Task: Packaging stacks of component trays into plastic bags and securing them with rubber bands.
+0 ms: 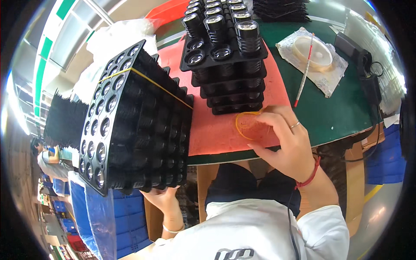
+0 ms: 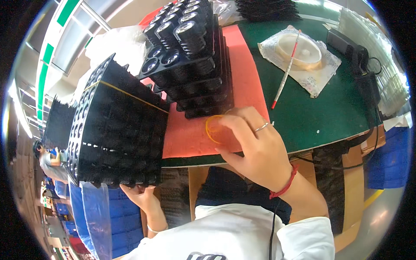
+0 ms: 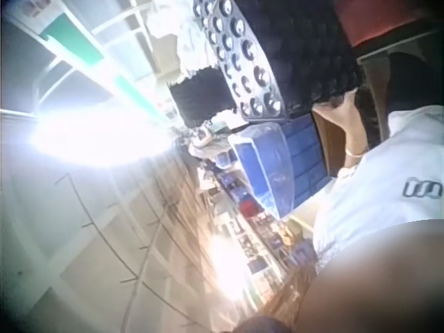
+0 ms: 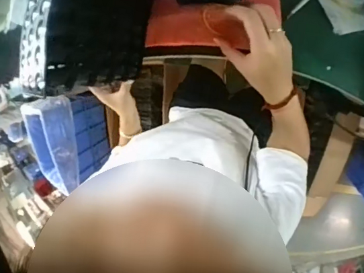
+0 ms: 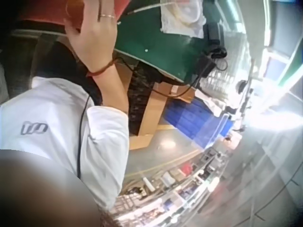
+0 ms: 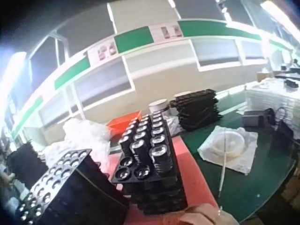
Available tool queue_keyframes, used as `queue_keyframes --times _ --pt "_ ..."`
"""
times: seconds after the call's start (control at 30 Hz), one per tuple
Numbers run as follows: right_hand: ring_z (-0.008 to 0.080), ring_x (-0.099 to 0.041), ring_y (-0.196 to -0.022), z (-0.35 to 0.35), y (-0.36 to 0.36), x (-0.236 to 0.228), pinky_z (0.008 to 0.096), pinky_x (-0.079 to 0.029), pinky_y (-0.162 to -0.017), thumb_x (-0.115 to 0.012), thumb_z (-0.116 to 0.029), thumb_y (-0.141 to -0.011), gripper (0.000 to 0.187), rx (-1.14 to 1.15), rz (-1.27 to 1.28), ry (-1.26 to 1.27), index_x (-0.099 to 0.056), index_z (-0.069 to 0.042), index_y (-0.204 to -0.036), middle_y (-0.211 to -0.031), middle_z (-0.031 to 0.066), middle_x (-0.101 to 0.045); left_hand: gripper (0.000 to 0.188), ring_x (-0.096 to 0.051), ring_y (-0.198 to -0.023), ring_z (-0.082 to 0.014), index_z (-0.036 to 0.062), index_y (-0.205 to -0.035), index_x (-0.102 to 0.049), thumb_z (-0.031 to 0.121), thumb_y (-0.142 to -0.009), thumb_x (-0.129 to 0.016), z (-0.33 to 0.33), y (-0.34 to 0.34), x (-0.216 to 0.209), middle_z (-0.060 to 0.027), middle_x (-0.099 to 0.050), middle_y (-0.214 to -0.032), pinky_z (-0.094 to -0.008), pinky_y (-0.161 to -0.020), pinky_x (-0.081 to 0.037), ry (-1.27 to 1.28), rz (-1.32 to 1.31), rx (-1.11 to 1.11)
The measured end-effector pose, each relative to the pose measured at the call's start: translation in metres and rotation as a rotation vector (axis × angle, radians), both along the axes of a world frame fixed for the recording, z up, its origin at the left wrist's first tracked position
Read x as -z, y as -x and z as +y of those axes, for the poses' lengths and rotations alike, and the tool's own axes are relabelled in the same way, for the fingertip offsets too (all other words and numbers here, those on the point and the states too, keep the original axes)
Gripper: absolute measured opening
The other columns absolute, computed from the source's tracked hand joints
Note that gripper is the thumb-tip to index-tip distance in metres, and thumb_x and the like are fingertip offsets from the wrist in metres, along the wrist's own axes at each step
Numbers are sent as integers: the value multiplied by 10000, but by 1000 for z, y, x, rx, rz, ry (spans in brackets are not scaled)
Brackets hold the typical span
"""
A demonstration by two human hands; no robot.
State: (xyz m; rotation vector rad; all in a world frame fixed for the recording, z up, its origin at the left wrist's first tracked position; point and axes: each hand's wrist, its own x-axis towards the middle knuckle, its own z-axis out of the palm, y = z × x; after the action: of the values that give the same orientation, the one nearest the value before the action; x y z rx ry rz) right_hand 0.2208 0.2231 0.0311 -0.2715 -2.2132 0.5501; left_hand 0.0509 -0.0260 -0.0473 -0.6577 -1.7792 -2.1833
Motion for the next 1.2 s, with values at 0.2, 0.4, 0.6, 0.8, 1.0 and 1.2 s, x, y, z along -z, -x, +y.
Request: queue_keyframes --times 0.2,0.4,0.6,0.8,1.0,1.2 --pt "304 -580 -852 8 -1 1 374 -490 -717 -781 -90 -636 415 45 -21 -30 -587 -67 -1002 -945 111 -550 729 -413 -737 -60 108 -1207 -363 24 -652 -828 24 -36 7 17 -462 -954 -165 -656 -326 114 96 -117" --pt "288 -556 -808 4 -1 -12 378 -481 -703 -773 -132 -659 356 83 -115 -103 -617 -80 -974 -888 89 -524 658 -440 -738 -67 115 -1231 -344 90 -739 -780 35 -41 19 -13 -495 -996 -168 -665 -340 88 153 -96" --pt "272 -532 -816 4 -7 -17 369 -448 -704 -780 -77 -617 272 6 -229 -242 -665 -71 -863 -889 58 -540 483 -453 -796 -93 127 -1200 -352 154 -852 -687 30 -30 27 -53 -429 -1129 -187 -674 -379 11 251 -68" --pt "253 -519 -885 3 -3 -28 393 -424 -739 -730 -122 -670 142 45 -334 -255 -637 -86 -771 -918 37 -534 247 -440 -693 -88 100 -1124 -397 113 -919 -535 9 -14 29 -75 -412 -1143 -193 -552 -378 40 312 -48" --pt "252 -502 -932 -4 3 -36 398 -398 -784 -671 -110 -712 93 72 -409 -428 -624 -68 -780 -981 50 -538 169 -406 -628 -101 72 -1002 -409 105 -918 -552 4 -22 18 -62 -409 -943 -209 -511 -356 7 505 -75" --pt "249 -489 -936 2 2 -37 381 -381 -798 -611 -99 -724 72 13 -437 -589 -612 -60 -784 -994 61 -534 252 -532 -650 -187 60 -840 -536 -89 -642 -582 0 -53 18 -67 -524 -822 -278 -586 -449 153 498 252"
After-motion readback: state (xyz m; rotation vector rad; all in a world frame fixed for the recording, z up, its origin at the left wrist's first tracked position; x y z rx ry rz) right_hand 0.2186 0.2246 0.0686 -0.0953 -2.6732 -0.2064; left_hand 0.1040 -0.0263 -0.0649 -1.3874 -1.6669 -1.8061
